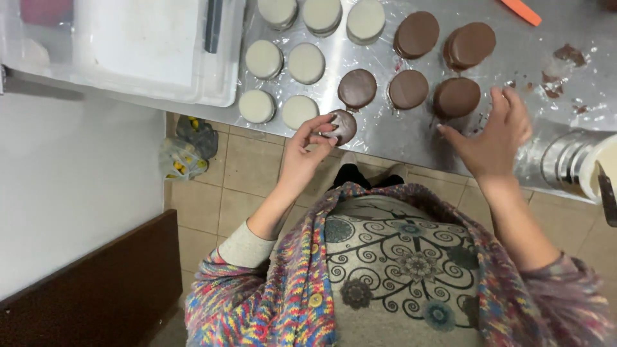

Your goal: Dipping round pastries into white icing at a kitchen workbench.

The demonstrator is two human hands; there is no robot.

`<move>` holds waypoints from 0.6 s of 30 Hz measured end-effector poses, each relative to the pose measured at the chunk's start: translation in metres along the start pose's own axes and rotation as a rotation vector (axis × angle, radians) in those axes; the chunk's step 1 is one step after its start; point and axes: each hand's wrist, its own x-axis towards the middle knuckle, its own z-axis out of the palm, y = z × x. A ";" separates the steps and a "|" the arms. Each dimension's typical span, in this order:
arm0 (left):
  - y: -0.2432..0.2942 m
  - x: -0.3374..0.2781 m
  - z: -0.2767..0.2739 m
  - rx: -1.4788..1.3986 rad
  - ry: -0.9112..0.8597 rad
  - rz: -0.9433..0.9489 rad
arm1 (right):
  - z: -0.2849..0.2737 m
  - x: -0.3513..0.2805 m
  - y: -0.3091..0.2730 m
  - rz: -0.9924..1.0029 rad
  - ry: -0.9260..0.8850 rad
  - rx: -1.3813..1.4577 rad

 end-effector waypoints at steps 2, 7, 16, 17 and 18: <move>0.001 0.002 0.004 -0.016 -0.007 0.018 | 0.014 0.008 0.013 -0.056 0.019 -0.088; -0.008 0.000 0.007 -0.023 0.013 -0.002 | 0.021 0.029 -0.006 -0.042 0.022 -0.031; -0.024 -0.015 -0.004 -0.032 0.079 -0.029 | 0.045 0.038 0.014 -0.120 0.122 -0.116; -0.023 -0.018 -0.004 -0.046 0.077 -0.058 | 0.046 0.037 0.016 -0.122 0.121 -0.106; -0.024 -0.017 -0.004 -0.046 0.080 -0.057 | 0.046 0.039 0.019 -0.124 0.120 -0.105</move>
